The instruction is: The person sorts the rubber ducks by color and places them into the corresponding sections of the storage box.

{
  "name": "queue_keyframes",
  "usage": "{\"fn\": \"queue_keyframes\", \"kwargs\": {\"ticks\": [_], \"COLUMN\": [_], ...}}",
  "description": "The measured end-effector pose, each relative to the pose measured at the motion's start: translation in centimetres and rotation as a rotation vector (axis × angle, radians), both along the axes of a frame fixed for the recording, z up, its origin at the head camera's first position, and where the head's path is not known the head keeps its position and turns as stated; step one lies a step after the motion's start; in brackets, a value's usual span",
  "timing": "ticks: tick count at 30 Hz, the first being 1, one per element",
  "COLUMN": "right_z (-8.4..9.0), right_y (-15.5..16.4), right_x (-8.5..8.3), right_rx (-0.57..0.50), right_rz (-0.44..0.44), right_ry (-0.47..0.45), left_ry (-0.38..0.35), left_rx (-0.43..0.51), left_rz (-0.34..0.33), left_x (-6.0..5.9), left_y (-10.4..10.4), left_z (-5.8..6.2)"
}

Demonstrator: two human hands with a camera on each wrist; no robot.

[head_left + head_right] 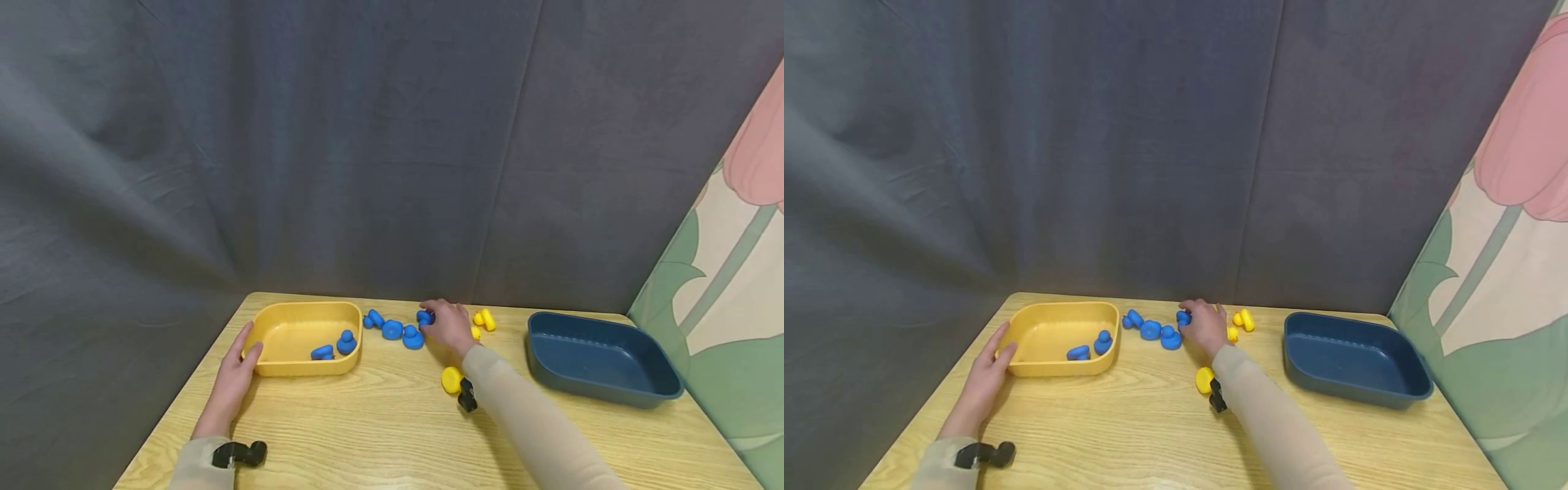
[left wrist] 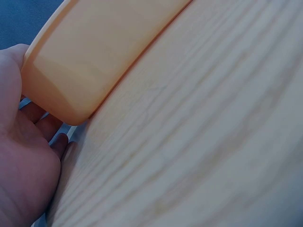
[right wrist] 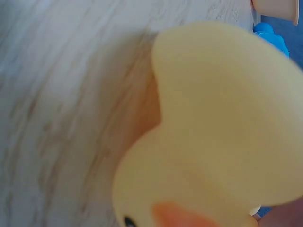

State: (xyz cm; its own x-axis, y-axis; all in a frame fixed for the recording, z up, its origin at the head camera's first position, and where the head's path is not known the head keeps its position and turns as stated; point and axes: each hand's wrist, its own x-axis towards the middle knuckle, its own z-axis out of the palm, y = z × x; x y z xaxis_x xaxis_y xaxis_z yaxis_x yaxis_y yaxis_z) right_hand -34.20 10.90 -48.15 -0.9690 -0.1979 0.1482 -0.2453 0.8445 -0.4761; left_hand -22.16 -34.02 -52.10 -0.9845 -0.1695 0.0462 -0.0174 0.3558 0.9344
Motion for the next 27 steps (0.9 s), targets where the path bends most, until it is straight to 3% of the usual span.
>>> {"fn": "queue_keyframes", "kwargs": {"ticks": [15,27], "right_z": [0.0,1.9], "right_y": [0.2,-0.5], "right_x": [0.3,1.5], "right_rx": [0.004,-0.166], "right_rz": [0.015,0.048], "right_ry": [0.038,0.121], "left_ry": [-0.025,-0.014], "left_rx": [0.001,-0.006], "left_rz": [0.007,0.007], "left_x": [0.1,0.0], "left_y": [0.3,0.1], "left_z": [0.2,0.0]}}
